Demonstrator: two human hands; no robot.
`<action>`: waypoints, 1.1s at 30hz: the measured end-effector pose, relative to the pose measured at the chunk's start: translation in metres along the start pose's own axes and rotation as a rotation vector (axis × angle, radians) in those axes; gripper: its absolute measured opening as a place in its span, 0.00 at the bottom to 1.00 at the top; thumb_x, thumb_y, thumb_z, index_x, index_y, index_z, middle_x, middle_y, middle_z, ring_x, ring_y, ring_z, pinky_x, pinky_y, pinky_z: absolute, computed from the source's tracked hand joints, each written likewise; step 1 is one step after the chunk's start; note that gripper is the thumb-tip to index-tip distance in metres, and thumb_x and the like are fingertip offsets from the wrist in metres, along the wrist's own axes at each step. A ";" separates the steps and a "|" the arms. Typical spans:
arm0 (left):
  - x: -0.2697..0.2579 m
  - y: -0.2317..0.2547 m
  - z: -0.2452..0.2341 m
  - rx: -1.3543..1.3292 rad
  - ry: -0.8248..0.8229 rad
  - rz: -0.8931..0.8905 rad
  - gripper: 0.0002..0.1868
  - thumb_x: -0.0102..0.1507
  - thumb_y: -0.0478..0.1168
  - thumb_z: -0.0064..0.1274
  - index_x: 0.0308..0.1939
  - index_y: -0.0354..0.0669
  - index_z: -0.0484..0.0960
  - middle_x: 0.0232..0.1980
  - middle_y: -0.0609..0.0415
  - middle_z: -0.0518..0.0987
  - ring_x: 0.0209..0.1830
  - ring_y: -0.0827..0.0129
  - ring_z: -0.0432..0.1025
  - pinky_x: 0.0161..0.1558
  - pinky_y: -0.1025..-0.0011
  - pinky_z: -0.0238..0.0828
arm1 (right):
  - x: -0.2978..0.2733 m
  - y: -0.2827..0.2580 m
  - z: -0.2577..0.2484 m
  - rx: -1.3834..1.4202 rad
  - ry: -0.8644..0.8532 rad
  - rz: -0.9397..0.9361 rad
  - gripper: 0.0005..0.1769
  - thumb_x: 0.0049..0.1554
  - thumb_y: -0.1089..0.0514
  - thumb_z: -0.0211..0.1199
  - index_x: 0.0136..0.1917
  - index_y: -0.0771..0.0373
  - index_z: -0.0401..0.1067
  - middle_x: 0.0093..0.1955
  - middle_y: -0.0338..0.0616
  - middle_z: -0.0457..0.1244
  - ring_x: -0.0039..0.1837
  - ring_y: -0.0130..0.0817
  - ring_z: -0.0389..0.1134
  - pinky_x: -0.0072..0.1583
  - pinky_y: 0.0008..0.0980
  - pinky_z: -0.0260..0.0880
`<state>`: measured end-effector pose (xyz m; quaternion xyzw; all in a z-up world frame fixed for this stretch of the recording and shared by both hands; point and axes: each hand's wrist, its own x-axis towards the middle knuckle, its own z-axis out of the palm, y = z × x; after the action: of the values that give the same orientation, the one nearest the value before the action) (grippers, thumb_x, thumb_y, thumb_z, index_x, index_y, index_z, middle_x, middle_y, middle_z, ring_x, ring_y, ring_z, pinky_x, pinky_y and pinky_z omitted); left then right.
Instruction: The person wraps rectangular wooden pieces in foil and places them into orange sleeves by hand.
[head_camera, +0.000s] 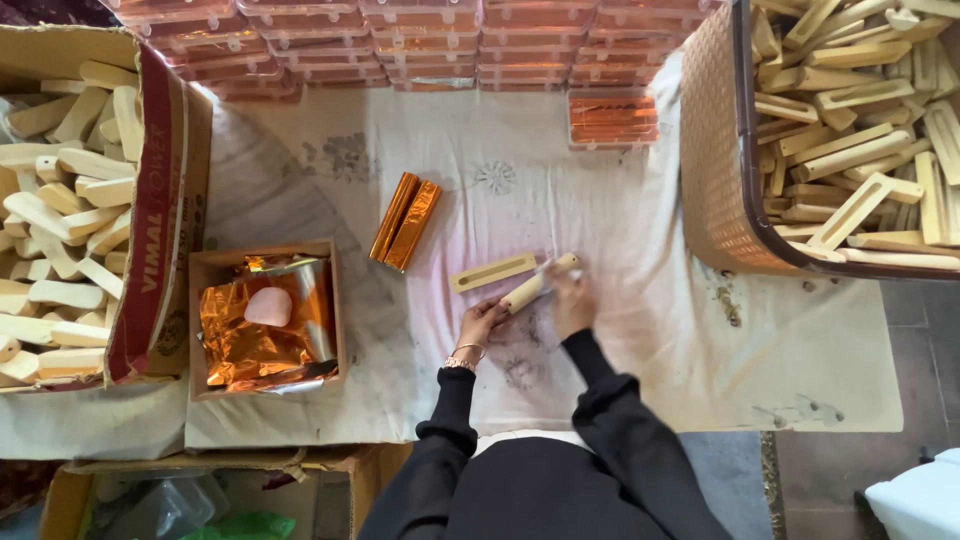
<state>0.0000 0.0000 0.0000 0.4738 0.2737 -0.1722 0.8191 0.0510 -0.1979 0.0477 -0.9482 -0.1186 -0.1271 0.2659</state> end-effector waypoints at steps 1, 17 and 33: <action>-0.005 0.004 0.001 0.020 0.022 -0.047 0.21 0.66 0.44 0.56 0.60 0.36 0.80 0.44 0.54 0.83 0.39 0.69 0.79 0.35 0.69 0.77 | -0.014 -0.004 0.014 -0.032 -0.042 -0.013 0.33 0.50 0.73 0.57 0.63 0.46 0.79 0.64 0.30 0.69 0.61 0.47 0.67 0.59 0.39 0.72; 0.009 -0.011 -0.006 0.038 0.007 0.067 0.26 0.63 0.44 0.60 0.61 0.32 0.77 0.50 0.49 0.84 0.48 0.68 0.81 0.45 0.68 0.79 | 0.031 0.012 -0.049 0.017 -0.102 -0.151 0.28 0.51 0.64 0.64 0.65 0.50 0.73 0.69 0.34 0.64 0.64 0.44 0.65 0.63 0.41 0.69; -0.031 0.057 0.024 1.535 0.490 0.994 0.29 0.58 0.52 0.59 0.62 0.48 0.81 0.62 0.55 0.76 0.63 0.59 0.70 0.66 0.54 0.55 | 0.010 0.071 -0.011 1.058 -0.023 0.488 0.31 0.56 0.41 0.71 0.65 0.59 0.70 0.48 0.37 0.63 0.46 0.28 0.65 0.47 0.30 0.68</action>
<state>0.0131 0.0082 0.0676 0.9686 0.0170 0.1676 0.1830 0.0797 -0.2610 0.0261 -0.6875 0.0532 0.0248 0.7238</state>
